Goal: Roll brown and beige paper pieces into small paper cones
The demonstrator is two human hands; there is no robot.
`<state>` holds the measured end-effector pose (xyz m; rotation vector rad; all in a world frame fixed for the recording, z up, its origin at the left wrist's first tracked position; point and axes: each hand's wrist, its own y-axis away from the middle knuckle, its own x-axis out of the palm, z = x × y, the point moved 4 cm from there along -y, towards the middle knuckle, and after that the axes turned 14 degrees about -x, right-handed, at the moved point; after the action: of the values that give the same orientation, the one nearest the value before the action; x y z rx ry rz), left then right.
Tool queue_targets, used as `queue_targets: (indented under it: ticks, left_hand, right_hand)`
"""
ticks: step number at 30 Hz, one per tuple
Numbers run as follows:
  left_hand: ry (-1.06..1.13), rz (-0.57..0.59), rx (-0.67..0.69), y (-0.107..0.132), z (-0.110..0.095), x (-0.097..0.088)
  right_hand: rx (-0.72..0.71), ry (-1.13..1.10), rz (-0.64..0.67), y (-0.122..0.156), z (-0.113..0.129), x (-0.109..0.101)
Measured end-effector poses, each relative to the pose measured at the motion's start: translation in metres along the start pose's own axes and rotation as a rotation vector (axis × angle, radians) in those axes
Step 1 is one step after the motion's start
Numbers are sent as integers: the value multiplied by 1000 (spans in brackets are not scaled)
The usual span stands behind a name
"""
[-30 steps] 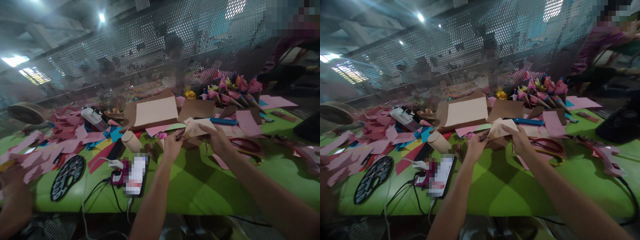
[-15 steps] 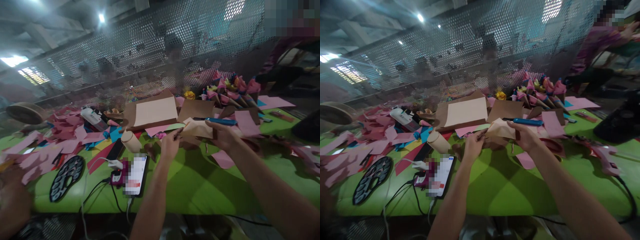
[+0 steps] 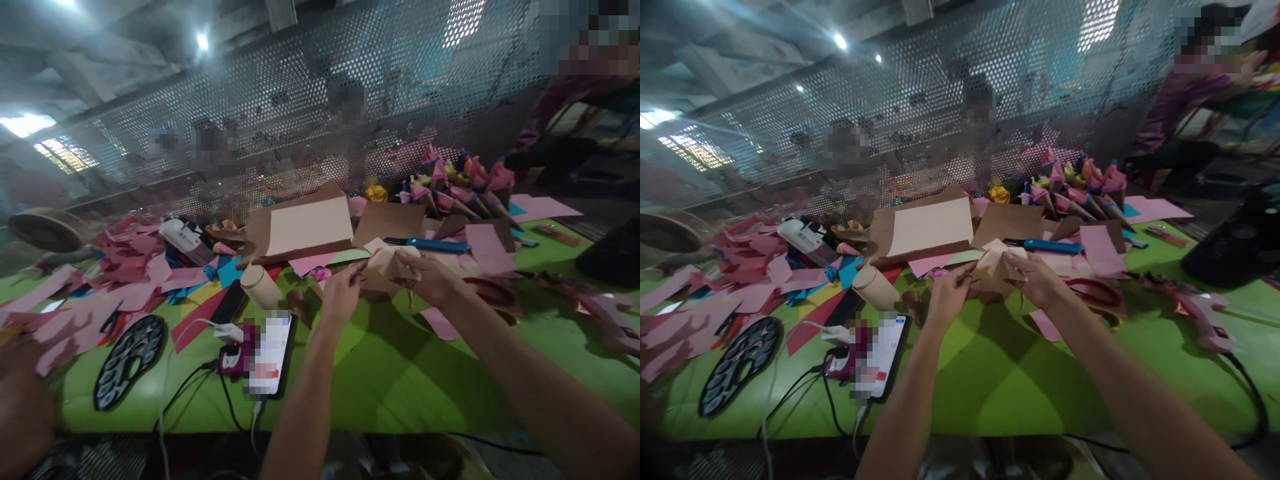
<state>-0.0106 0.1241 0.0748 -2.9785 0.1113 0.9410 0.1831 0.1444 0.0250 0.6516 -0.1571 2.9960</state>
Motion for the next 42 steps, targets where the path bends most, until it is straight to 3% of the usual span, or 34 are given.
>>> queue_targets:
  ticks: [5, 11, 15, 18, 21, 24, 33, 38, 42]
  left_hand:
    - [-13, -3, 8, 1, 0, 1]
    - [-80, -23, -4, 1, 0, 1]
    - [-144, -59, 1, 1, -1, -2]
    - [-143, -9, 17, 3, -2, -1]
    - [-106, 43, 31, 5, -3, 1]
    - [-78, 78, 58, 7, -4, 1]
    - [73, 164, 70, 2, 2, 2]
    - [123, 232, 9, -2, 10, 6]
    - [61, 215, 20, -1, 7, 6]
  right_hand:
    - [-15, -53, -91, 3, 0, 6]
    - [-123, 58, -163, -1, 6, 0]
    - [-491, 459, -223, 4, 41, -7]
    - [-648, 789, -3, 11, 60, 7]
    - [-617, 894, 214, 15, 58, 21]
    - [-518, 776, 291, 14, 49, 26]
    - [-290, 615, 195, 15, 49, 28]
    - [-274, 631, 196, 13, 47, 26]
    - [-268, 656, 199, 14, 42, 25]
